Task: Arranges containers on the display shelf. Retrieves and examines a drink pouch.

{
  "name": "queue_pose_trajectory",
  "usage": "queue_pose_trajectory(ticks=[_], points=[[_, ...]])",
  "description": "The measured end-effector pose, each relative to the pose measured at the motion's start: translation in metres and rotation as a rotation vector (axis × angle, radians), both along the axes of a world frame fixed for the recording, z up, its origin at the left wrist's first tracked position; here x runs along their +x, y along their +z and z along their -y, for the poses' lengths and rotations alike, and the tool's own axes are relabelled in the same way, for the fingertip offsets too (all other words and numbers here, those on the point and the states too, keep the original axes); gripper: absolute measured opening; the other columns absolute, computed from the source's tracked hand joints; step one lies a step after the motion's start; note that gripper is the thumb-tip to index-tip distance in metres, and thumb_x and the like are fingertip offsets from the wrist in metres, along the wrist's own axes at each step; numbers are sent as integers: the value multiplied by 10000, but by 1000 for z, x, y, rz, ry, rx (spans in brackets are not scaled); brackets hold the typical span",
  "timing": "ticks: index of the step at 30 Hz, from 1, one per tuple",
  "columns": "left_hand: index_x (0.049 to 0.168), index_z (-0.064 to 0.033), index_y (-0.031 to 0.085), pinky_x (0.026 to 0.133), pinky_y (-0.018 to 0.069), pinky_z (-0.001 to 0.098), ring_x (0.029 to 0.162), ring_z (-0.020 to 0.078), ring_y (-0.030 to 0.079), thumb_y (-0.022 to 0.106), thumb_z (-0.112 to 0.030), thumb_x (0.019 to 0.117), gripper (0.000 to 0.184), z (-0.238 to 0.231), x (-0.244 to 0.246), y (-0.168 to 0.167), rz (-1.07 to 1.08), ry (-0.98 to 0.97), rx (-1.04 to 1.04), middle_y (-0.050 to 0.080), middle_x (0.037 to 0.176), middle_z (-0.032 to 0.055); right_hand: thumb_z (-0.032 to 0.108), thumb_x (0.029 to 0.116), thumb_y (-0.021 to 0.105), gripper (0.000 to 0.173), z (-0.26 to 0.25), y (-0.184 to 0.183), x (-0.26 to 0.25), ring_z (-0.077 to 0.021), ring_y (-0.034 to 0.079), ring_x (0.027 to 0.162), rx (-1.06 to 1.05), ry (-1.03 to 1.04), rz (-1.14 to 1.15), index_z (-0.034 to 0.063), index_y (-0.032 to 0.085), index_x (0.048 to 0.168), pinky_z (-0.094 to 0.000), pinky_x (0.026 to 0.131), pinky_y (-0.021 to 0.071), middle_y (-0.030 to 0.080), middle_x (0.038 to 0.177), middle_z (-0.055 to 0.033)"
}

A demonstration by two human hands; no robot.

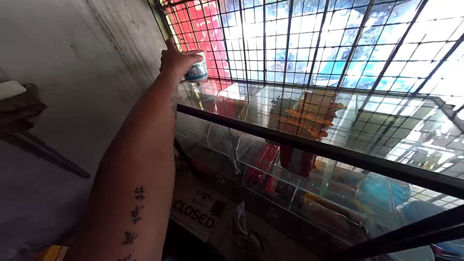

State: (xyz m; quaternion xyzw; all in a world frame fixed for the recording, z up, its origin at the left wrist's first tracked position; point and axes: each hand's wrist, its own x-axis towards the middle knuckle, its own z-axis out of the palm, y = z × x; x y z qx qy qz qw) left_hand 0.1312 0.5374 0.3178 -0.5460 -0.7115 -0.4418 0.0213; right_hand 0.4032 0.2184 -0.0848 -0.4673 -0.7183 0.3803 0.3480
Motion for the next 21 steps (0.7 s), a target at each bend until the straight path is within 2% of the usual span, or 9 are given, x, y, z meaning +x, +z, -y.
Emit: queue_pose_trajectory(ticks=[2, 4, 7, 9, 12, 14, 16, 19, 21], points=[[1621, -79, 168, 1122, 426, 535, 1365, 367, 519, 764, -284, 907, 953, 13, -5, -1, 48, -240, -10, 498, 1495, 250, 32, 951, 642, 329, -1, -11, -3, -426, 590, 1298, 27, -11, -44, 69, 731, 1266, -511, 1099, 484, 586, 1407, -288], [1648, -151, 125, 1058, 467, 481, 1335, 317, 532, 653, -202, 977, 855, 23, -15, 2, 49, -378, -52, 487, 1521, 204, 52, 963, 625, 340, -1, -7, -2, -421, 578, 1318, 13, -3, -43, 82, 724, 1288, -501, 1122, 462, 573, 1429, -283], [1668, -160, 24, 1165, 363, 492, 1510, 324, 323, 563, -41, 947, 907, 30, -33, 5, -35, -339, -62, 220, 1684, 193, 55, 961, 626, 355, -2, -5, -2, -417, 562, 1337, -17, 8, -34, 91, 715, 1302, -500, 1133, 450, 562, 1443, -280], [1656, -81, 108, 1221, 307, 480, 1540, 328, 289, 481, 42, 962, 798, 29, -40, 4, -86, -198, 44, 197, 1690, 211, 42, 955, 640, 359, -3, -13, -3, -428, 555, 1334, -34, 11, -31, 101, 715, 1301, -531, 1118, 458, 551, 1449, -281], [1586, -1, 319, 1223, 295, 433, 1496, 344, 348, 490, -148, 1025, 606, 18, -40, 8, -98, -192, 259, 342, 1602, 276, -7, 930, 652, 351, -4, -21, -5, -455, 579, 1297, 19, -6, -49, 77, 734, 1262, -556, 1083, 485, 572, 1418, -294], [1565, -47, 393, 1193, 318, 531, 1459, 422, 363, 594, -395, 1009, 686, 17, -22, 10, -182, -215, 239, 341, 1591, 286, -52, 904, 653, 364, -5, -26, -7, -462, 601, 1267, 69, -25, -68, 63, 743, 1237, -567, 1058, 504, 597, 1382, -301], [1576, -121, 401, 1139, 346, 624, 1439, 482, 357, 691, -559, 915, 845, 20, 5, 9, -256, -131, 135, 293, 1623, 268, -70, 899, 646, 380, -6, -29, -7, -457, 606, 1262, 77, -25, -76, 62, 742, 1241, -563, 1058, 505, 601, 1375, -301], [1561, -169, 428, 1097, 371, 654, 1431, 505, 355, 792, -491, 850, 861, 16, 21, 9, -262, 13, -38, 231, 1634, 285, -68, 899, 643, 389, -6, -27, -6, -451, 597, 1278, 60, -13, -65, 71, 739, 1250, -549, 1065, 503, 591, 1396, -292], [1484, -76, 491, 1089, 404, 625, 1381, 468, 441, 793, -317, 856, 737, 6, 6, 10, -201, -71, -36, 363, 1553, 305, -64, 905, 647, 387, -5, -22, -5, -450, 592, 1284, 22, -11, -64, 78, 738, 1253, -548, 1070, 498, 579, 1409, -294]])
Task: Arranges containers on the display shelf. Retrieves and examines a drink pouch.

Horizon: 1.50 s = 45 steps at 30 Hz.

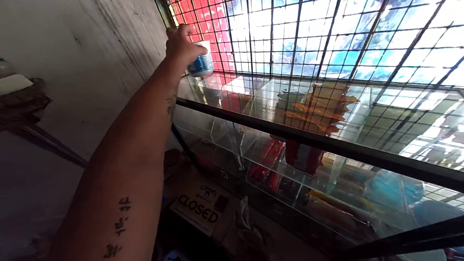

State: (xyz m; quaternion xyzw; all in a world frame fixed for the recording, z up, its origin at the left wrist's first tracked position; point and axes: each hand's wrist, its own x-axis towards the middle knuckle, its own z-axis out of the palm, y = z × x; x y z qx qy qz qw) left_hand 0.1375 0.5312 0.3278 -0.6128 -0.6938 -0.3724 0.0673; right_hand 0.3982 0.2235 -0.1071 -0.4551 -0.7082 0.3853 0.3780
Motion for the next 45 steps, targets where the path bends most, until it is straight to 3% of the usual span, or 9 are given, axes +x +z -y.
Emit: queue_pose_trajectory(ticks=[6, 10, 12, 17, 22, 26, 30, 38, 45], points=[[1411, -2, 513, 1072, 433, 523, 1314, 339, 519, 688, -113, 904, 548, 10, -14, -8, 162, -190, -14, 529, 1426, 248, -58, 907, 644, 373, -1, 2, 0, -453, 592, 1282, 0, 9, -3, 77, 747, 1238, -547, 1075, 494, 589, 1394, -299], [1606, -80, 301, 1218, 302, 496, 1552, 352, 210, 717, -32, 844, 869, -1, -26, -14, 116, -235, 64, 107, 1690, 244, -30, 928, 642, 366, -1, 0, -1, -433, 583, 1300, -5, 2, 5, 104, 744, 1254, -537, 1088, 486, 579, 1415, -281], [1644, -147, 222, 1203, 323, 508, 1557, 347, 193, 730, -46, 833, 962, 7, -22, -15, 178, -219, 73, 14, 1708, 218, -17, 934, 641, 372, -2, -4, -2, -418, 574, 1314, -2, -3, -6, 115, 737, 1269, -525, 1097, 482, 572, 1429, -267], [1478, -30, 479, 1130, 421, 410, 1409, 252, 446, 676, -199, 949, 589, 74, -13, -42, 399, -254, 330, 430, 1552, 184, 14, 943, 639, 393, 0, 2, -6, -407, 550, 1339, -61, -18, 39, 125, 711, 1313, -516, 1103, 473, 536, 1473, -256], [1429, 87, 490, 1183, 391, 381, 1442, 238, 438, 530, -98, 1000, 468, 179, -17, -162, 364, -277, 644, 467, 1528, 217, 75, 985, 609, 375, -3, -1, -7, -398, 544, 1349, -54, 3, 134, 145, 688, 1345, -511, 1106, 473, 519, 1492, -250], [1432, 95, 449, 1157, 417, 374, 1419, 228, 454, 503, -104, 1029, 453, 276, 0, -296, 508, -10, 454, 443, 1543, 216, 107, 991, 633, 354, -4, -12, -8, -395, 577, 1306, -32, -23, 110, 131, 690, 1339, -506, 1056, 511, 522, 1484, -260], [1382, 48, 553, 1186, 354, 507, 1438, 389, 430, 674, -108, 937, 487, 326, -13, -373, 269, 276, 317, 462, 1526, 266, 71, 994, 606, 390, -4, -14, -7, -436, 529, 1348, 13, 20, 135, 89, 643, 1382, -544, 1082, 483, 463, 1520, -292], [1623, 23, 30, 1222, 332, 431, 1515, 369, 301, 906, -177, 709, 1282, 282, -142, -351, 539, 570, 529, 199, 1647, 304, 87, 1013, 591, 360, -6, -23, -8, -427, 531, 1351, 84, 19, 153, 119, 669, 1363, -548, 1096, 470, 490, 1507, -274], [1628, -14, 50, 1195, 377, 428, 1475, 334, 380, 951, -122, 647, 1336, 276, -168, -348, 665, 406, 455, 278, 1624, 274, 99, 1008, 612, 345, -6, -24, -11, -427, 548, 1338, 116, -6, 169, 152, 690, 1340, -539, 1082, 489, 518, 1490, -261]])
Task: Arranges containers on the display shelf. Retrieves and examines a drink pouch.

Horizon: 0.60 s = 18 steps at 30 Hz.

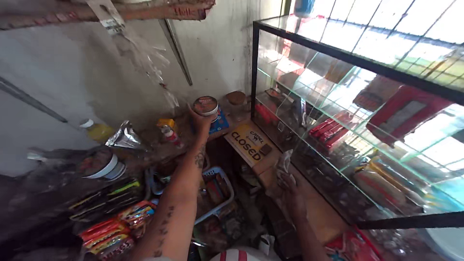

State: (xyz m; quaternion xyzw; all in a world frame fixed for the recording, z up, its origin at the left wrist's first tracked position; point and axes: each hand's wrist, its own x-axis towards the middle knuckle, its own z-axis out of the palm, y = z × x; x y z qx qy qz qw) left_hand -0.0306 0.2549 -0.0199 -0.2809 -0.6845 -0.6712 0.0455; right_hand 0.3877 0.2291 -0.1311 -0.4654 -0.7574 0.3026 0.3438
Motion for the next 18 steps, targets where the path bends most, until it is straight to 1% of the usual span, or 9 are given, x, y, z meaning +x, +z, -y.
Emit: queue_pose_trajectory(ticks=[2, 5, 7, 10, 11, 13, 14, 15, 18], points=[[1596, 44, 170, 1199, 364, 439, 1453, 353, 414, 948, -169, 664, 1231, 11, 21, 18, -107, -14, -147, 368, 1575, 285, 91, 1014, 591, 351, 0, 2, 0, -404, 543, 1348, -38, -3, -29, 134, 681, 1351, -518, 1100, 475, 515, 1491, -260], [1495, 104, 363, 1168, 386, 510, 1389, 442, 466, 947, -193, 652, 1068, 36, 70, 34, -402, -134, -271, 463, 1472, 342, 21, 1007, 548, 357, 4, 23, -2, -344, 566, 1306, -142, -53, -258, 41, 655, 1347, -460, 1078, 486, 522, 1459, -281], [1460, 110, 409, 1138, 400, 564, 1334, 498, 487, 958, -189, 596, 1066, 46, 98, 31, -577, -250, -214, 495, 1411, 370, -9, 975, 577, 322, 12, 52, -7, -372, 613, 1243, 28, -80, -330, 0, 699, 1272, -467, 1037, 514, 577, 1382, -312], [1434, 115, 431, 1125, 399, 582, 1320, 520, 467, 963, -101, 559, 1047, 60, 138, 29, -638, -461, -194, 480, 1397, 375, 3, 924, 608, 288, 34, 102, -23, -430, 639, 1176, 339, 32, -310, 10, 753, 1172, -519, 975, 550, 606, 1316, -327], [1415, 117, 449, 1132, 394, 569, 1325, 498, 477, 933, -100, 625, 951, 68, 155, 31, -644, -523, -264, 494, 1400, 361, 12, 905, 630, 284, 37, 114, -31, -418, 637, 1196, 408, 102, -296, 40, 767, 1151, -520, 987, 551, 614, 1325, -301], [1397, 122, 499, 1122, 408, 547, 1314, 441, 531, 833, -79, 816, 699, 89, 196, 49, -516, -657, -576, 544, 1391, 335, 64, 913, 692, 252, 39, 132, -46, -383, 602, 1284, 447, 217, -249, 111, 781, 1144, -536, 1041, 526, 629, 1366, -224], [1328, 121, 576, 1063, 442, 566, 1245, 438, 587, 815, -94, 841, 584, 91, 212, 55, -467, -694, -668, 606, 1315, 329, 61, 914, 706, 247, 35, 137, -52, -376, 585, 1307, 432, 228, -253, 113, 778, 1144, -545, 1052, 513, 628, 1375, -206], [1275, 112, 609, 1020, 476, 566, 1188, 423, 615, 841, -106, 805, 568, 90, 220, 54, -436, -709, -650, 633, 1253, 316, 25, 904, 701, 266, 30, 141, -56, -385, 587, 1303, 406, 202, -272, 93, 772, 1152, -557, 1047, 514, 627, 1371, -216], [1431, 134, 454, 1092, 434, 581, 1315, 478, 514, 916, -87, 667, 920, 88, 232, 42, -423, -739, -472, 518, 1402, 354, 7, 971, 616, 324, 10, 147, -54, -360, 607, 1261, 221, 52, -304, 101, 727, 1261, -533, 1019, 520, 600, 1401, -209]])
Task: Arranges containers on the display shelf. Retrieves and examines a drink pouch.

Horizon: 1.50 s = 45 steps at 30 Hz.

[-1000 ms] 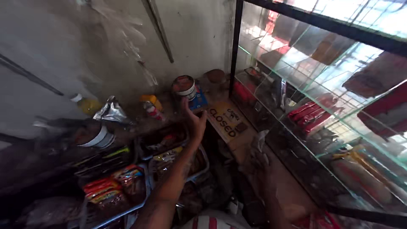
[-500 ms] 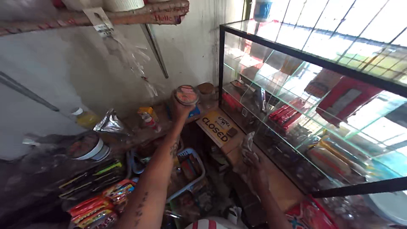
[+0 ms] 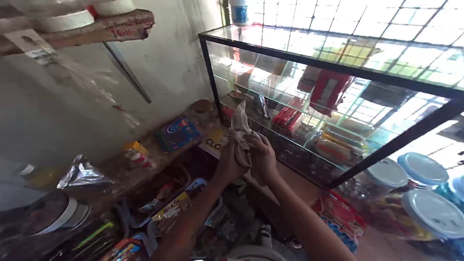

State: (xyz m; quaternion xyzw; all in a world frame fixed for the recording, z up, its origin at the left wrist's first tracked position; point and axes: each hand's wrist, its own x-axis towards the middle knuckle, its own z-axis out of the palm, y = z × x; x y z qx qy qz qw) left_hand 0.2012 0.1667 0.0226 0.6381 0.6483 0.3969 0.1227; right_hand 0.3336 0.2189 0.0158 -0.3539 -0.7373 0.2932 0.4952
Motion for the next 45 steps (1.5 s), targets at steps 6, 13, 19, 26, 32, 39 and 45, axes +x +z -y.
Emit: queue_pose_trajectory(ticks=[6, 13, 19, 26, 32, 39, 45], points=[[1277, 145, 594, 1113, 407, 562, 1274, 475, 548, 780, -107, 853, 527, 2, -6, 11, -144, 37, -31, 589, 1305, 359, 26, 936, 636, 295, 37, 9, 8, -371, 660, 1171, 46, 113, -13, 68, 755, 1203, -518, 986, 543, 651, 1314, -242], [1468, 86, 445, 1057, 498, 487, 1247, 356, 608, 899, -225, 661, 978, 0, -18, 37, -2, -46, 294, 600, 1351, 287, 78, 1014, 569, 333, 2, -43, 58, -392, 578, 1303, -270, -114, 286, 94, 693, 1323, -522, 1099, 464, 578, 1429, -240], [1623, -48, -12, 1080, 509, 353, 1341, 181, 531, 833, -197, 791, 1195, -86, -20, 166, 396, -100, 573, 382, 1558, 206, 174, 1032, 560, 422, 9, -129, 70, -368, 481, 1423, -257, -153, 639, 143, 594, 1452, -516, 1192, 380, 510, 1526, -200], [1585, -7, 145, 1066, 513, 436, 1292, 308, 577, 878, -248, 784, 1112, -244, 7, 256, 403, 20, 461, 506, 1449, 262, 126, 1018, 565, 391, 9, -135, 71, -335, 510, 1409, -176, -163, 595, 127, 640, 1403, -478, 1196, 389, 565, 1489, -161], [1562, 47, 186, 1147, 419, 498, 1391, 379, 486, 912, -178, 757, 1106, -308, 9, 260, 262, 189, 272, 455, 1502, 292, 108, 1010, 582, 380, 7, -125, 71, -395, 487, 1418, -207, -129, 532, 132, 665, 1380, -529, 1199, 363, 558, 1483, -211], [1569, 77, 88, 1166, 403, 457, 1431, 360, 448, 925, -192, 746, 1205, -315, 8, 266, 126, 344, 166, 376, 1557, 293, 65, 1010, 561, 367, 2, -125, 70, -372, 481, 1428, -265, -116, 568, 152, 698, 1339, -511, 1199, 367, 561, 1489, -182], [1519, 99, 312, 1184, 360, 468, 1454, 395, 394, 886, -245, 792, 988, -303, 9, 270, -11, 337, 121, 387, 1545, 304, 97, 1006, 590, 382, -2, -126, 68, -379, 455, 1445, -264, -106, 561, 193, 684, 1364, -511, 1205, 357, 542, 1505, -183]])
